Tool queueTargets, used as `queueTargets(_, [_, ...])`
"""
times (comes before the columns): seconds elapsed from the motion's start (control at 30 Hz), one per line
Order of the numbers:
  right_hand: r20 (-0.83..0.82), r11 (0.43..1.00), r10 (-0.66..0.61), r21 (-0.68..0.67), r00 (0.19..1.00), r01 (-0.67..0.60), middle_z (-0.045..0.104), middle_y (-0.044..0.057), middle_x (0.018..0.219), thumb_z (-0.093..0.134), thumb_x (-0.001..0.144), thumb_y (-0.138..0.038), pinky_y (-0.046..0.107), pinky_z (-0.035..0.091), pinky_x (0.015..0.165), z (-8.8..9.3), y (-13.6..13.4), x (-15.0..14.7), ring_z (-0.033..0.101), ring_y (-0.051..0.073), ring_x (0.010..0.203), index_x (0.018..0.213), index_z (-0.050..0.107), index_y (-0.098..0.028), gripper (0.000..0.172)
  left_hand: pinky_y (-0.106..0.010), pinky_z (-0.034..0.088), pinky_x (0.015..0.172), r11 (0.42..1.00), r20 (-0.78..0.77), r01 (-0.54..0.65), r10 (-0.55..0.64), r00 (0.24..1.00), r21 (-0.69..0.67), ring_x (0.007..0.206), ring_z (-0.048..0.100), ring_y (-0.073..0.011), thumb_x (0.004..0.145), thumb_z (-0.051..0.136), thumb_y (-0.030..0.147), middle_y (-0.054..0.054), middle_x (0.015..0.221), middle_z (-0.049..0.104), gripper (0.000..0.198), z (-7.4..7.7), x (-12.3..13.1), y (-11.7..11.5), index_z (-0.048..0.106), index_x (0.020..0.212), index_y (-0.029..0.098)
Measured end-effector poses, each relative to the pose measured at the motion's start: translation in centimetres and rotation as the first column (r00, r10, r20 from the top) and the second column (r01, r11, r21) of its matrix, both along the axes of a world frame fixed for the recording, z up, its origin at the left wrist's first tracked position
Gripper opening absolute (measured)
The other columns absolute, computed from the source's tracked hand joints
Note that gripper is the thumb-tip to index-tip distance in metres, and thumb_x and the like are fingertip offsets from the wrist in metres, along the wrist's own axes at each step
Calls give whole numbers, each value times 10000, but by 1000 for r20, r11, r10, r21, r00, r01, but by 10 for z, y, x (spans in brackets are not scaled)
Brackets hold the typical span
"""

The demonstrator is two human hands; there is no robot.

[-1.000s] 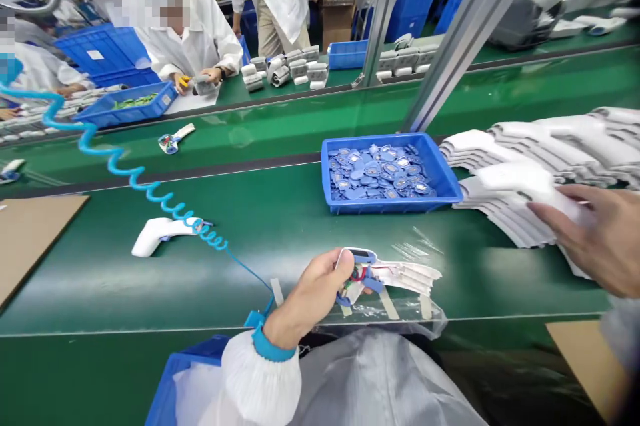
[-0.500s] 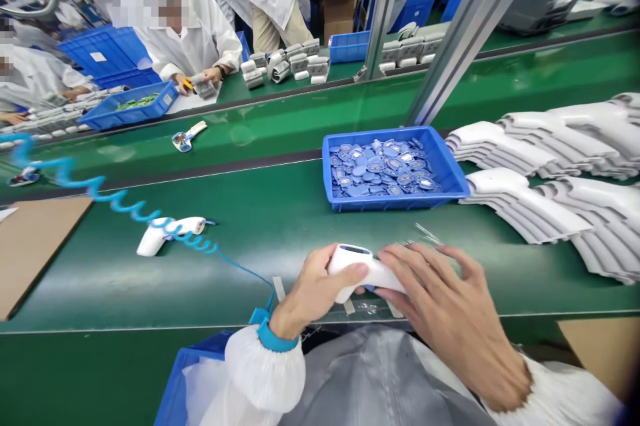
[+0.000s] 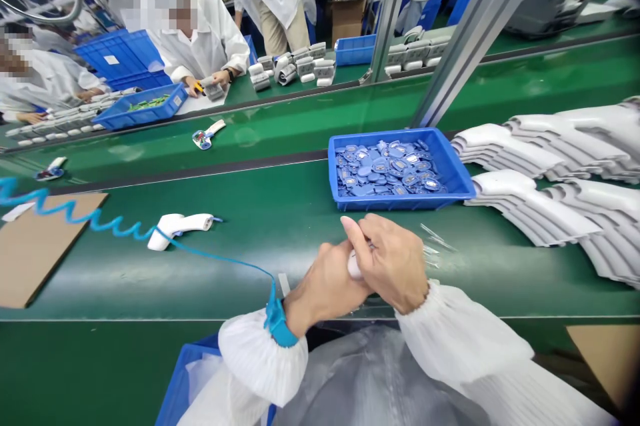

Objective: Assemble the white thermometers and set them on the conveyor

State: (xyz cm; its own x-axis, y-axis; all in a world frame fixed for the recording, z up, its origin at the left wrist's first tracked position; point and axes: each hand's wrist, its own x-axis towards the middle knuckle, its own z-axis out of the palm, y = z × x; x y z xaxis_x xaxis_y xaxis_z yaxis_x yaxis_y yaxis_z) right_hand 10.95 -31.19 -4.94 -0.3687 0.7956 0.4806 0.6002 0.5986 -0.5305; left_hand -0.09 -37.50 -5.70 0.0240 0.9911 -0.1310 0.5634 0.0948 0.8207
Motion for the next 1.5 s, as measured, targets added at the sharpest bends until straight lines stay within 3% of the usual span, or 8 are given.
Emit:
queueTargets(0.1, [-6, 987, 0, 160, 1000, 1, 471, -20, 509, 495, 1018, -322, 296, 251, 517, -3, 4, -6, 424, 81, 498, 513, 439, -187, 527, -323, 422, 587, 998, -191, -22, 32, 981, 54, 635, 635, -221, 799, 621, 272, -95, 845, 735, 287, -2, 3, 1, 651, 1045, 130])
queueTargets(0.43, [-1, 967, 55, 251, 998, -53, 439, -23, 462, 505, 1000, -276, 298, 235, 503, 0, 0, 1, 386, 81, 462, 485, 400, -193, 533, -351, 469, 609, 997, -143, 38, -28, 989, 67, 666, 672, -255, 781, 619, 229, -107, 846, 745, 252, -4, 5, -4, 665, 1009, 132])
queueTargets(0.67, [-128, 997, -67, 32, 990, 72, 519, -14, 511, 513, 1004, -381, 293, 311, 544, 5, 8, 7, 463, 103, 497, 533, 507, -208, 503, -258, 409, 561, 998, 88, -70, 69, 994, 8, 708, 660, -179, 837, 700, 454, -18, 847, 720, 306, -4, -3, -1, 582, 957, 199])
queueTargets(0.9, [-52, 992, -28, -121, 998, 22, 633, 10, 541, 457, 1008, -420, 299, 339, 564, -4, 11, 4, 556, 130, 510, 527, 621, -207, 550, -287, 294, 521, 980, -113, -115, 134, 984, 163, 560, 564, -164, 858, 636, 339, -21, 704, 636, 184, -10, 7, -8, 532, 891, 191])
queueTargets(1.03, [14, 948, 118, -300, 993, -108, 681, -11, 603, 475, 1005, -473, 281, 379, 580, 10, 43, 7, 598, 129, 554, 594, 679, -207, 530, -263, 324, 524, 985, -92, -156, 163, 982, 76, 543, 523, -131, 892, 652, 420, 26, 673, 613, 246, 6, -17, -17, 527, 844, 213])
queueTargets(1.27, [277, 958, 282, -140, 919, -251, 775, 88, 1005, 736, 787, -133, 340, 492, 811, -7, 146, -15, 690, 227, 865, 994, 774, -170, 213, -372, 464, 861, 981, -486, -45, 134, 864, 189, 1016, 623, -244, 841, 738, 206, -62, 1152, 686, 453, 19, -57, -26, 526, 1242, 209])
queueTargets(1.4, [317, 940, 339, -157, 886, -304, 763, 84, 825, 789, 707, -101, 346, 501, 770, -18, 160, -29, 686, 236, 806, 834, 779, -176, 147, -436, 442, 816, 978, -753, 187, -57, 655, 89, 957, 606, -301, 887, 668, 179, -112, 985, 701, 178, 14, -44, -13, 621, 1058, 158])
queueTargets(1.5, [286, 945, 325, -135, 901, -298, 780, 79, 898, 712, 801, -126, 353, 507, 821, -8, 152, -20, 702, 229, 858, 846, 781, -184, 101, -422, 443, 823, 991, -679, 67, 31, 733, 117, 923, 612, -288, 910, 625, 202, -97, 963, 697, 84, 14, -43, -10, 617, 985, 165])
